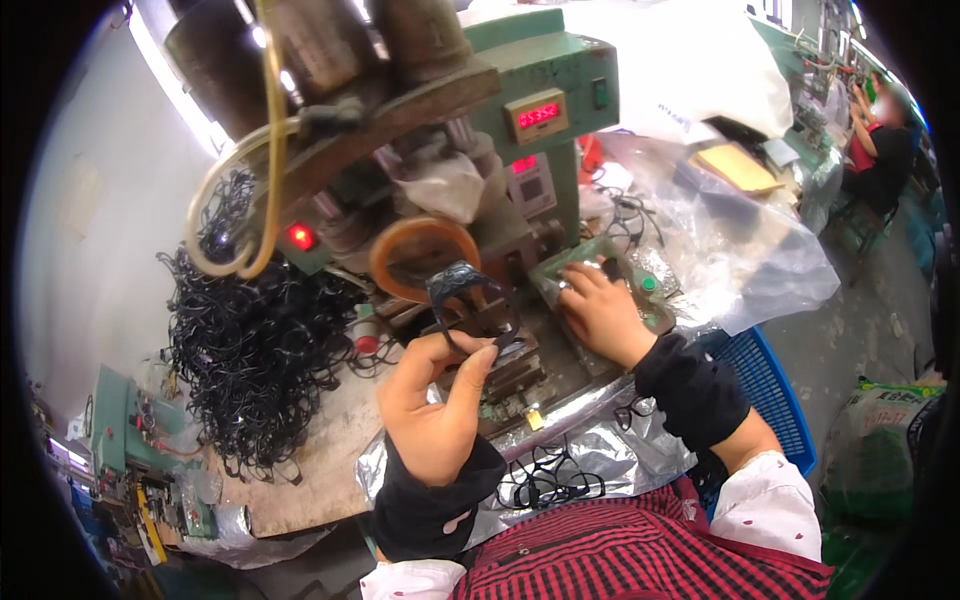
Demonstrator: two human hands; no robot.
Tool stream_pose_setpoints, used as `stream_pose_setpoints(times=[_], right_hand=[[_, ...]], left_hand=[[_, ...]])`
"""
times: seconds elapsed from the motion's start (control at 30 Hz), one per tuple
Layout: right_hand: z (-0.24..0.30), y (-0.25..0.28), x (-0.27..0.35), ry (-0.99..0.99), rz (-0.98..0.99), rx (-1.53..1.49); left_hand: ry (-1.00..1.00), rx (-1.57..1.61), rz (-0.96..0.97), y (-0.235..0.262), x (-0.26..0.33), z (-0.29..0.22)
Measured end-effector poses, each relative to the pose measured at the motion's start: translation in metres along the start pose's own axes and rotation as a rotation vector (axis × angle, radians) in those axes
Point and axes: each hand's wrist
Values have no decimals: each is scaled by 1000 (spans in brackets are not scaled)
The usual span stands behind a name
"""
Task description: The person inserts small metal components into black plastic housings using a press machine. The person repeatedly picks components from a tray, places them into the machine, and removes the assembled units.
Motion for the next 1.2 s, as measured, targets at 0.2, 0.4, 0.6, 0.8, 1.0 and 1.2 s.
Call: stream_pose_setpoints(times=[0.2,0.4,0.6,0.8,1.0,1.2], right_hand=[[-1,18,4,-647,-336,-642],[-5,-8,29,-916,-581,-1198],[31,-5,-13,-717,-453,-1117],[13,24,40,-637,-436,-572],[19,72,63,-665,-266,-678],[79,65,-35,-247,-314,-801]], left_hand=[[-320,-391,-335,56,52,25],[-311,-680,-627,152,10,41],[-181,-1231,-139,172,-36,129],[-174,-1161,-210,203,-15,227],[-83,-87,-624,159,0,131],[-46,-67,-453,133,-5,120]])
Point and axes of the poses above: each hand's wrist, its own x-axis away from the middle knuckle, its own y-axis out of the back of the hand, z = x × y, and after that the axes turned 8 degrees about x, right-handed
